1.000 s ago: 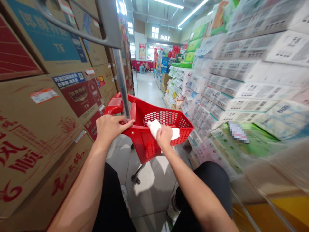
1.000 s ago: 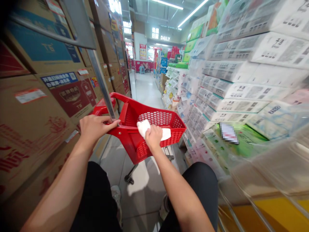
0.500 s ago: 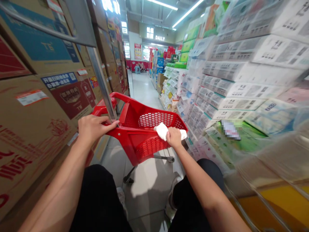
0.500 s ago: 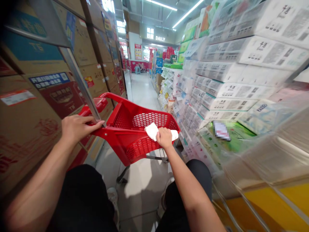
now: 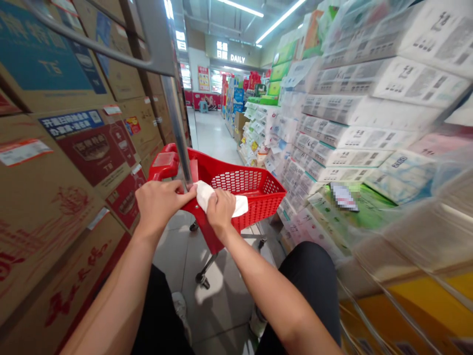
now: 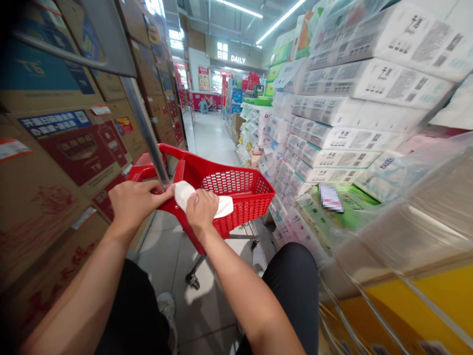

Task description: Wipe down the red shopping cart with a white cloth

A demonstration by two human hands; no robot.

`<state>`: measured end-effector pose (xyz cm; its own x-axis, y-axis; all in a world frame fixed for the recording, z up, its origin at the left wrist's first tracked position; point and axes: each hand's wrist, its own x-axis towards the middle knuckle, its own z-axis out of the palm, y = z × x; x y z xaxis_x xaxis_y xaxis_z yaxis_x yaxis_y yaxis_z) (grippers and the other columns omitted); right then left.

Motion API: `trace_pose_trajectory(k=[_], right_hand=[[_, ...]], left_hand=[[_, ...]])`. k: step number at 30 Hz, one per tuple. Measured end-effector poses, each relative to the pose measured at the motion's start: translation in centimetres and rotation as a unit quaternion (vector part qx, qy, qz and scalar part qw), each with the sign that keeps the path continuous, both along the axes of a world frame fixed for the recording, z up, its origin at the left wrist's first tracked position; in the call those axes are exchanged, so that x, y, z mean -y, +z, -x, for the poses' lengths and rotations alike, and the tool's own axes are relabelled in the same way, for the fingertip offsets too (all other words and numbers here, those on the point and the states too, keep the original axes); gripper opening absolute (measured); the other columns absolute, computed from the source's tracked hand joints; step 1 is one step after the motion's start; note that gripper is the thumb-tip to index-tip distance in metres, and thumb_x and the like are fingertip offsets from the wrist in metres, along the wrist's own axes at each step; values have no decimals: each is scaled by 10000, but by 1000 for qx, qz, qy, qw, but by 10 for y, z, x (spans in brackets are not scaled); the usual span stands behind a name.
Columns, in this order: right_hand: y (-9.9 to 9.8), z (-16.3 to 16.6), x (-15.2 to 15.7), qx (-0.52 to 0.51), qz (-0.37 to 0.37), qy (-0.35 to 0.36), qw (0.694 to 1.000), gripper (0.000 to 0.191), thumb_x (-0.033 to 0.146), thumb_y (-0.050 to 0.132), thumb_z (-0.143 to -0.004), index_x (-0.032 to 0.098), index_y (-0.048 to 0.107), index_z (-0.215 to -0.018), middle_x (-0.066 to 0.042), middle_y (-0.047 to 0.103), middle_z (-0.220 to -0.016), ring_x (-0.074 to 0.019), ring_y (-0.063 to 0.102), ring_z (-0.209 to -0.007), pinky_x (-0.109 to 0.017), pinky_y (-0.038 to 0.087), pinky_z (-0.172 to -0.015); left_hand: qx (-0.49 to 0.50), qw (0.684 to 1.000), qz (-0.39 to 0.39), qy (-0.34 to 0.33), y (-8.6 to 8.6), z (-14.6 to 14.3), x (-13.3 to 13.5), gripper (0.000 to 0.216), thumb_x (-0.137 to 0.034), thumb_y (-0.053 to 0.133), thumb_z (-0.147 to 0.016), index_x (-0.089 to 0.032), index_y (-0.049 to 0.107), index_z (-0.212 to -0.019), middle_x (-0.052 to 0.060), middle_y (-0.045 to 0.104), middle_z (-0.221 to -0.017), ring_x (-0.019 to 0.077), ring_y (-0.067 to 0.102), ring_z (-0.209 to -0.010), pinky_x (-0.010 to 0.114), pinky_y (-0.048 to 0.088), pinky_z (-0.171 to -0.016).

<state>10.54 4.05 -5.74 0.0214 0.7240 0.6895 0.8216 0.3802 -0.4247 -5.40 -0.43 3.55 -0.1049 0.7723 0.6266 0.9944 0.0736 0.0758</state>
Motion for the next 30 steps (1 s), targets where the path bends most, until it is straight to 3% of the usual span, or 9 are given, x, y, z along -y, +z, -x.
trace_pose_trajectory(k=[3,7,13,16,19,25,27,30], right_hand=[[5,16,4,-23,-19,39,999,319,257,292,-1035,224,538,-836,-46,651,-852,-225,541,-878,-350,335,-811],[-12,-38,-15,38,-29,97,994,299,252,308,-1021,217,567,-875,-40,639,-863,-204,540,-870,-326,338,-803],[-36,-171,-52,117,4,-40,992,298,224,364,-958,208,562,-735,-60,604,-739,-209,502,-768,-324,320,-766],[-36,-195,-58,103,10,-78,991,330,208,356,-952,197,569,-700,-77,606,-713,-212,496,-739,-329,311,-755],[-30,-160,-52,103,14,-94,990,325,211,380,-953,185,587,-704,-84,634,-734,-211,515,-746,-330,313,-765],[-2,-26,-21,49,-34,-4,998,300,201,353,-999,179,616,-855,-60,682,-867,-206,566,-824,-323,326,-799],[3,-17,-17,60,-39,28,997,294,229,348,-1012,191,612,-888,-57,683,-878,-207,577,-852,-319,328,-803],[-1,-48,-26,119,-23,64,991,280,258,357,-1008,205,606,-891,-45,678,-858,-200,585,-853,-306,326,-788]], left_hand=[[-1,1000,-9,6,-1,-5,-4,599,-710,404,-840,-212,727,-765,119,672,-690,270,606,-741,316,183,-572],[-12,1000,-12,-13,-3,5,-8,596,-721,420,-837,-221,730,-744,104,683,-685,263,615,-737,315,184,-569],[-5,999,-36,-29,-6,26,-14,577,-721,440,-831,-232,715,-696,77,644,-613,240,604,-704,308,209,-564],[1,999,-49,-24,-6,25,-15,565,-717,455,-822,-230,712,-696,75,634,-597,238,595,-684,308,211,-560],[0,999,-48,-14,-6,11,-16,566,-717,458,-816,-226,718,-709,83,639,-604,244,591,-670,310,201,-557],[-4,999,-52,2,-10,-31,-20,610,-722,420,-825,-209,734,-725,115,663,-632,269,610,-684,315,201,-574],[-12,999,-48,-6,-12,-36,-21,630,-728,403,-833,-205,732,-711,122,670,-639,274,616,-692,318,200,-579],[-14,999,-41,-20,-13,-30,-21,632,-730,402,-838,-208,742,-729,119,682,-654,271,626,-711,317,196,-579]])
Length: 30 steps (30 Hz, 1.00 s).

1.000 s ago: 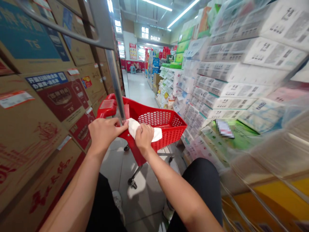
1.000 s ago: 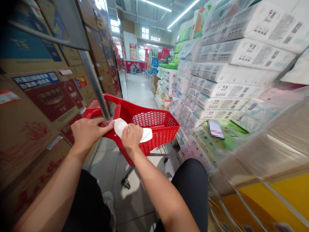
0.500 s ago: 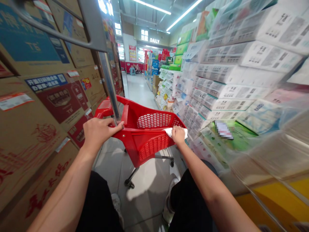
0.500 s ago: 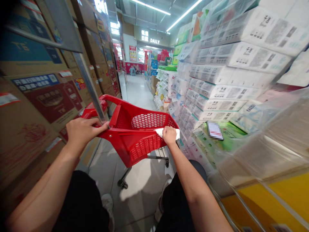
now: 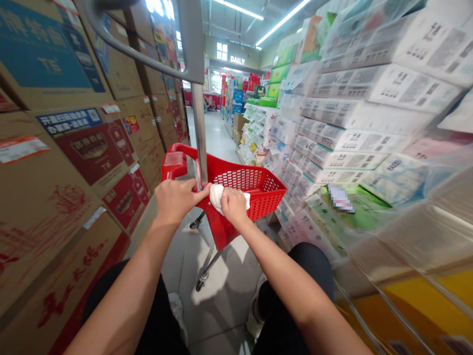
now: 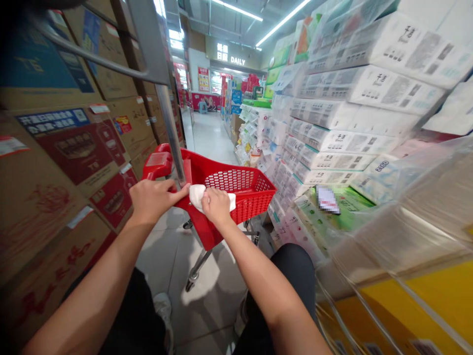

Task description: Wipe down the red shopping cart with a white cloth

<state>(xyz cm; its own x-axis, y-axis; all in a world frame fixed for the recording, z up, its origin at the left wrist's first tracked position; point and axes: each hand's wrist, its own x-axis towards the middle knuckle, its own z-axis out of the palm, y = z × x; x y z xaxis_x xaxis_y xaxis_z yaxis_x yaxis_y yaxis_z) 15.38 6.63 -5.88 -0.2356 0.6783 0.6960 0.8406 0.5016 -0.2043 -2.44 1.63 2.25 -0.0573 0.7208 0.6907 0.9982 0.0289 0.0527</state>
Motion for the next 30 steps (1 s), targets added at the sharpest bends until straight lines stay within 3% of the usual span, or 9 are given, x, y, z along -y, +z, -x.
trace_pose_trajectory(k=[6,9,11,14,18,21,25,30], right_hand=[[-26,-118,-33,70,38,-104,991,315,227,371,-956,185,604,-749,-78,658,-765,-201,547,-766,-311,302,-757],[-34,-153,-39,60,39,-132,989,297,217,391,-922,173,616,-734,-96,647,-739,-211,526,-739,-324,288,-743],[-36,-155,-39,49,39,-155,986,305,213,383,-918,163,629,-744,-110,651,-751,-219,523,-744,-331,285,-745],[-33,-115,-34,34,37,-168,984,337,212,364,-933,155,650,-764,-119,669,-792,-223,533,-760,-336,294,-760],[-16,-26,-19,-19,29,-75,997,340,176,346,-937,156,683,-893,-93,695,-896,-216,570,-832,-322,318,-795],[-3,6,-10,-43,25,-13,999,389,184,295,-973,161,683,-995,-79,693,-930,-211,584,-878,-310,326,-809],[-2,-28,-19,32,25,29,999,371,260,310,-1008,176,670,-980,-75,693,-911,-205,591,-874,-300,322,-796],[-25,-120,-42,129,41,-73,988,363,281,352,-980,184,634,-774,-86,668,-770,-197,562,-740,-314,298,-731]], left_hand=[[14,999,17,-26,5,40,-3,574,-712,451,-824,-229,742,-720,87,696,-674,248,627,-742,319,203,-575],[25,999,30,-16,9,53,-5,540,-700,481,-807,-235,743,-727,74,693,-669,241,616,-728,317,210,-575],[28,999,33,-1,10,52,-5,539,-703,485,-799,-234,744,-736,73,688,-662,242,612,-725,315,212,-580],[30,999,32,16,8,33,-3,578,-719,451,-809,-224,743,-745,84,681,-659,251,619,-746,313,227,-595],[46,998,31,16,3,-6,-1,622,-714,420,-839,-193,758,-793,123,696,-705,274,637,-787,324,279,-641],[46,998,30,-7,2,-25,0,608,-681,438,-857,-172,764,-798,146,698,-706,283,645,-784,342,309,-674],[41,999,21,-29,3,-21,1,611,-690,456,-848,-170,769,-780,146,705,-698,280,649,-757,338,307,-649],[25,999,4,-31,3,15,4,566,-688,487,-833,-205,763,-726,97,703,-659,243,643,-725,313,271,-590]])
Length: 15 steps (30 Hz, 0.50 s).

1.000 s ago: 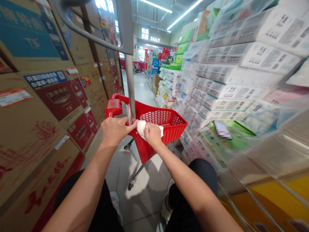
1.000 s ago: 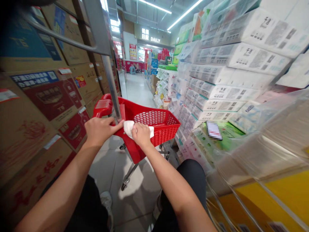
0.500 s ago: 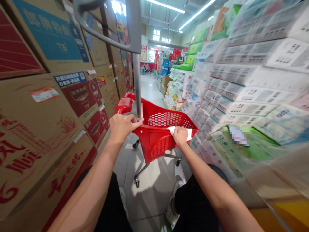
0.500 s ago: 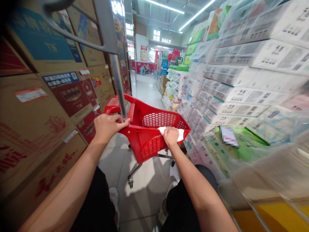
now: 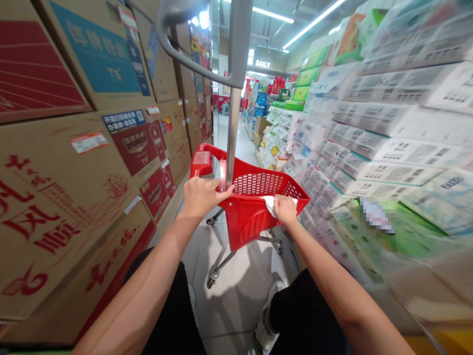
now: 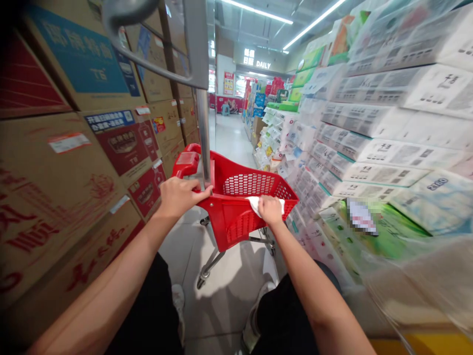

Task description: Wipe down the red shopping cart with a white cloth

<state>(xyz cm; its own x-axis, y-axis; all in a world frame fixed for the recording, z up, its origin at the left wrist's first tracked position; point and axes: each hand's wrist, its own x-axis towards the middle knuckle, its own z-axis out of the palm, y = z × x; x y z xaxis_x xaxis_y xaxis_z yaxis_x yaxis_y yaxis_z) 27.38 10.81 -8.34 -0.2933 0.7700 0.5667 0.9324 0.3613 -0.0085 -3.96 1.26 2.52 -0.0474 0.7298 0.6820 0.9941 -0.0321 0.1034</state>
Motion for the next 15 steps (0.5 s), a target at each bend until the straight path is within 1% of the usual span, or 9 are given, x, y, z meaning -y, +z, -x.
trace_pose_trajectory(k=[3,5,7,8,9,11,13,15], right_hand=[[-15,-51,-3,1,-3,-28,1000,353,270,365,-949,179,615,-717,-113,652,-721,-205,538,-685,-330,274,-693],[-23,-75,-2,2,-10,-55,998,356,275,362,-947,179,612,-712,-118,650,-722,-204,532,-671,-329,262,-676],[-30,-86,0,0,-17,-90,996,359,274,358,-949,178,620,-724,-118,657,-738,-202,535,-674,-328,259,-672],[-31,-84,2,-5,-21,-107,994,361,268,356,-949,174,626,-728,-119,661,-745,-204,538,-680,-330,261,-674],[-31,-76,3,-13,-24,-120,992,362,261,356,-947,169,631,-730,-123,664,-750,-208,540,-686,-333,265,-680],[-26,-44,7,-34,-25,-123,991,367,251,358,-944,158,641,-730,-132,671,-761,-217,546,-703,-340,281,-699],[-15,7,15,-59,-18,-84,995,367,246,358,-946,153,655,-752,-134,678,-785,-225,558,-736,-343,302,-729],[0,67,26,-98,-11,-9,995,356,230,345,-954,160,671,-830,-116,689,-844,-226,575,-794,-336,317,-764]], left_hand=[[-4,1000,-3,2,1,26,1,562,-695,495,-829,-215,751,-687,80,697,-641,229,635,-711,309,255,-574],[-7,1000,-3,-7,2,38,1,558,-691,490,-836,-221,742,-670,72,691,-633,218,627,-697,309,252,-573],[-5,1000,-1,-12,3,45,1,558,-682,482,-846,-222,734,-653,68,680,-616,210,615,-684,310,247,-575],[-4,1000,0,-11,3,46,0,559,-682,480,-846,-222,733,-652,68,675,-611,209,610,-681,310,242,-575],[-2,1000,1,-7,4,44,0,561,-685,479,-844,-223,736,-657,68,671,-608,210,606,-681,310,235,-575],[0,1000,4,9,3,37,0,570,-698,472,-836,-223,747,-681,74,666,-607,221,604,-688,311,220,-576],[-2,1000,4,23,1,23,0,592,-713,453,-836,-221,759,-712,84,668,-618,236,612,-704,311,217,-583],[-3,1000,-1,26,-2,8,-1,619,-725,431,-841,-217,768,-735,99,681,-643,250,623,-721,314,228,-592]])
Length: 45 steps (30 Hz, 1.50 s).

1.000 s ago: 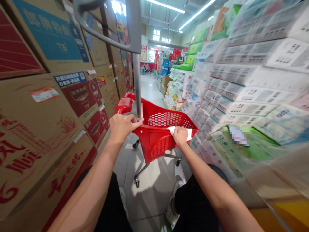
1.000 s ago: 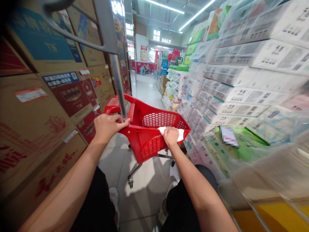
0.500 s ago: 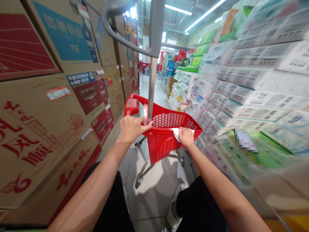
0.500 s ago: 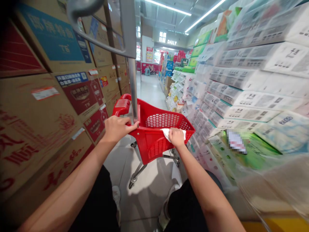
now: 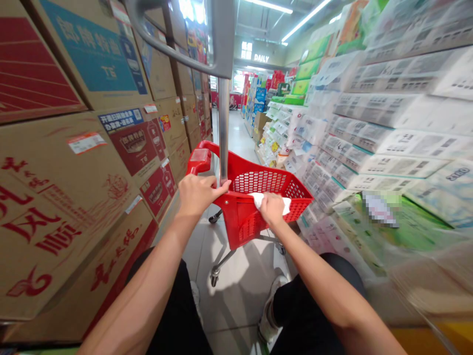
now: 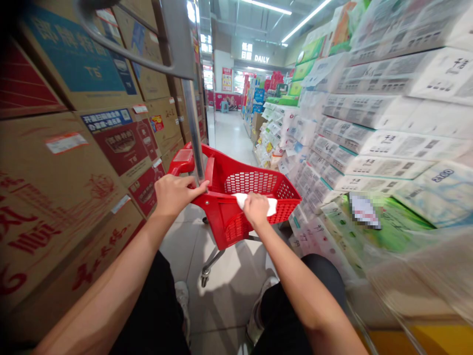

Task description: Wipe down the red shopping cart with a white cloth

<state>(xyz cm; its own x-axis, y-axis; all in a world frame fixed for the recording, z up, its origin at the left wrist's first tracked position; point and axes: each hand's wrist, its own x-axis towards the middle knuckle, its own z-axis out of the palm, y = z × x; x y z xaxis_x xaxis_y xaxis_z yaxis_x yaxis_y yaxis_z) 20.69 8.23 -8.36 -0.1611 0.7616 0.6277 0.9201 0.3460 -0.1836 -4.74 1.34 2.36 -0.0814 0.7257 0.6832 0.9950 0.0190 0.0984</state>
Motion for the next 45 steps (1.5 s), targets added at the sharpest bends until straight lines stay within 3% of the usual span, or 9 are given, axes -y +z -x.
trace_pose_trajectory(k=[3,6,16,20,23,28,37,40,45], right_hand=[[20,67,16,-62,-18,56,996,389,235,284,-994,166,666,-963,-103,690,-952,-225,582,-874,-326,325,-807],[28,79,21,-57,-26,97,993,400,281,264,-1024,176,648,-988,-86,681,-932,-217,580,-875,-314,325,-811],[-17,-73,-20,108,-9,24,994,359,319,344,-981,189,612,-782,-81,652,-765,-197,558,-740,-317,299,-720],[-26,-137,-16,154,9,17,988,366,339,344,-974,200,619,-777,-94,647,-752,-200,558,-725,-319,306,-711],[-32,-154,-6,153,17,17,988,385,325,334,-974,215,598,-715,-86,626,-699,-203,549,-708,-323,317,-723],[-34,-106,7,80,-9,-62,995,366,275,324,-967,200,609,-750,-101,646,-741,-224,542,-734,-339,305,-723],[28,112,40,-33,-49,96,994,357,308,278,-1036,207,585,-883,-63,646,-832,-215,543,-791,-334,304,-752],[28,106,41,-15,-45,131,990,358,350,281,-1046,207,585,-921,-56,636,-855,-210,540,-819,-325,303,-765],[-7,-11,18,76,-36,95,992,331,350,336,-1011,186,606,-912,-76,633,-861,-217,523,-841,-334,301,-783]], left_hand=[[7,1000,-9,-8,-4,-18,-2,638,-724,414,-856,-209,778,-760,123,701,-678,265,634,-730,324,250,-603],[-3,1000,-5,-27,-4,-22,-2,622,-696,415,-876,-203,771,-744,122,707,-676,255,637,-709,327,262,-609],[-34,998,12,-45,4,45,3,588,-689,422,-875,-226,710,-654,78,691,-645,219,625,-711,314,259,-592],[-15,998,48,-47,7,81,-7,525,-679,476,-830,-244,710,-651,63,702,-674,215,629,-735,301,306,-616],[8,998,56,-34,8,100,-14,487,-666,506,-798,-247,704,-649,54,694,-663,215,623,-725,302,334,-629],[10,999,43,-14,5,101,-10,489,-666,507,-798,-242,694,-642,54,661,-629,213,604,-693,315,324,-621],[14,1000,6,-13,3,39,9,552,-679,468,-829,-219,733,-678,80,680,-636,227,606,-693,321,218,-583],[13,1000,4,-17,3,38,6,564,-688,467,-829,-216,729,-666,82,681,-632,225,609,-694,318,211,-579],[-4,999,-10,-33,1,53,5,542,-669,477,-840,-218,706,-646,66,670,-614,208,601,-680,318,242,-579]])
